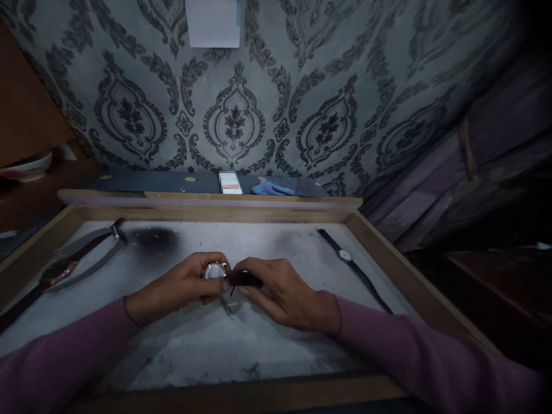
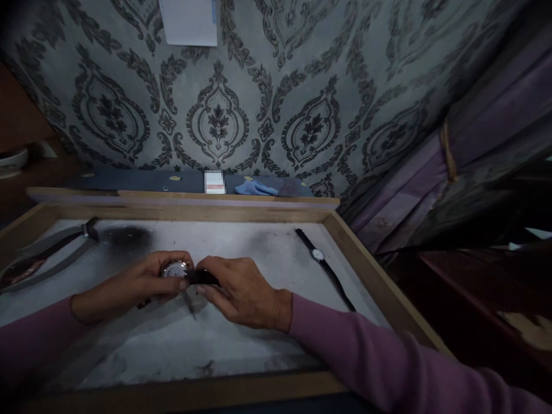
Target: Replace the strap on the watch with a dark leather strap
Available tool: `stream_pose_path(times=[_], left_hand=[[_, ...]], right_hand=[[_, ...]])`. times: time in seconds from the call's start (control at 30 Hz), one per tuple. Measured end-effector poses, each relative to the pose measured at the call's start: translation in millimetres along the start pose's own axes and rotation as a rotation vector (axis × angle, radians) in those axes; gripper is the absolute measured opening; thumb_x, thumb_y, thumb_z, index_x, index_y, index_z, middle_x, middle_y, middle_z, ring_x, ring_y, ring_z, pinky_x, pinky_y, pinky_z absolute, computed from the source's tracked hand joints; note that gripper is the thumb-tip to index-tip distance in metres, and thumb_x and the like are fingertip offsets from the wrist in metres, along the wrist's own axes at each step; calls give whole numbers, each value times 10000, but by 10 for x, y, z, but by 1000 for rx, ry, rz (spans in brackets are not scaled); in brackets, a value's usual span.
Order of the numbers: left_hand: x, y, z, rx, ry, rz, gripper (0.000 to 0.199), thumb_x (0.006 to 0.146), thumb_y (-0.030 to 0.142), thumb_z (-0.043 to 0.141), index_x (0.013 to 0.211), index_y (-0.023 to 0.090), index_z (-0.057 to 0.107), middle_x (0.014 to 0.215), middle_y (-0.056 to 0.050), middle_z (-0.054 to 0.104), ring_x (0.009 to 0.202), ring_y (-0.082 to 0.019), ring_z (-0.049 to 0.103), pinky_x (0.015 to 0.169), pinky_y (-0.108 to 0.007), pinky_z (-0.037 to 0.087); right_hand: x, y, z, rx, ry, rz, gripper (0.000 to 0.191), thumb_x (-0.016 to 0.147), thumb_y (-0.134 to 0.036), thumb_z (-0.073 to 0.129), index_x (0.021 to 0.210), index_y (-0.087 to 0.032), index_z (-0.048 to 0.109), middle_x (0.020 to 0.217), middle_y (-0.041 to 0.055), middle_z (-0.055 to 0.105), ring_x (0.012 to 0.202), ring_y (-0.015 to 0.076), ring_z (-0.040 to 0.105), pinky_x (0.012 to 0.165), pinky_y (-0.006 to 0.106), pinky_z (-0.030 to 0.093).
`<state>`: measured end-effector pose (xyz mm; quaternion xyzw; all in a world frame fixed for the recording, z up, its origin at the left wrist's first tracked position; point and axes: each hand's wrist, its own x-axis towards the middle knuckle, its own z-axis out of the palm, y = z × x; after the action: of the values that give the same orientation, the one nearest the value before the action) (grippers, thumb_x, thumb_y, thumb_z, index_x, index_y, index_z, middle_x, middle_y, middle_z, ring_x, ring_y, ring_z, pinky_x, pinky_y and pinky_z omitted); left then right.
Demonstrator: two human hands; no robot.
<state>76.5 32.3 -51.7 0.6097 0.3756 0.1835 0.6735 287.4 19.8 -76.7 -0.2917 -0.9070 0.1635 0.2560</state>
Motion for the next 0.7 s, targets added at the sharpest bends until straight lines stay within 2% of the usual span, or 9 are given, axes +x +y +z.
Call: stream_pose_path(times=[0.2, 0.37, 0.53, 0.7], left_hand=[[14, -36, -16, -8, -6, 5, 269, 754, 400, 649, 756, 183, 489, 507, 101, 360, 461, -70, 273, 461, -213, 196], [31, -88, -45, 8, -16, 15, 228, 777, 373, 631, 791, 181, 507, 521, 96, 367, 477, -76, 279, 466, -216, 197], [40, -127, -62, 7, -14, 20, 251, 754, 382, 645, 798, 184, 497, 569, 84, 389, 502, -81, 306, 478, -216, 214], [44, -165, -86, 40, 25, 13, 317, 714, 387, 675, 860, 193, 472, 647, 67, 438, 570, -100, 359, 512, -219, 263]], right_hand=[[13, -14, 3, 241, -14, 155, 141, 984, -257, 368, 941, -171, 471, 760, 16, 586, 623, 120, 499, 600, 254, 413], [53, -21, 16, 499, -6, 250, 194, 960, -345, 453, 881, -171, 487, 765, 4, 542, 659, 115, 477, 608, 247, 415], [93, -25, 39, 770, 34, 338, 287, 908, -433, 556, 879, -148, 554, 842, 32, 594, 788, 140, 543, 715, 281, 450], [100, -11, 45, 888, 80, 349, 219, 890, -350, 598, 975, -148, 597, 932, 45, 646, 903, 152, 598, 837, 314, 475]])
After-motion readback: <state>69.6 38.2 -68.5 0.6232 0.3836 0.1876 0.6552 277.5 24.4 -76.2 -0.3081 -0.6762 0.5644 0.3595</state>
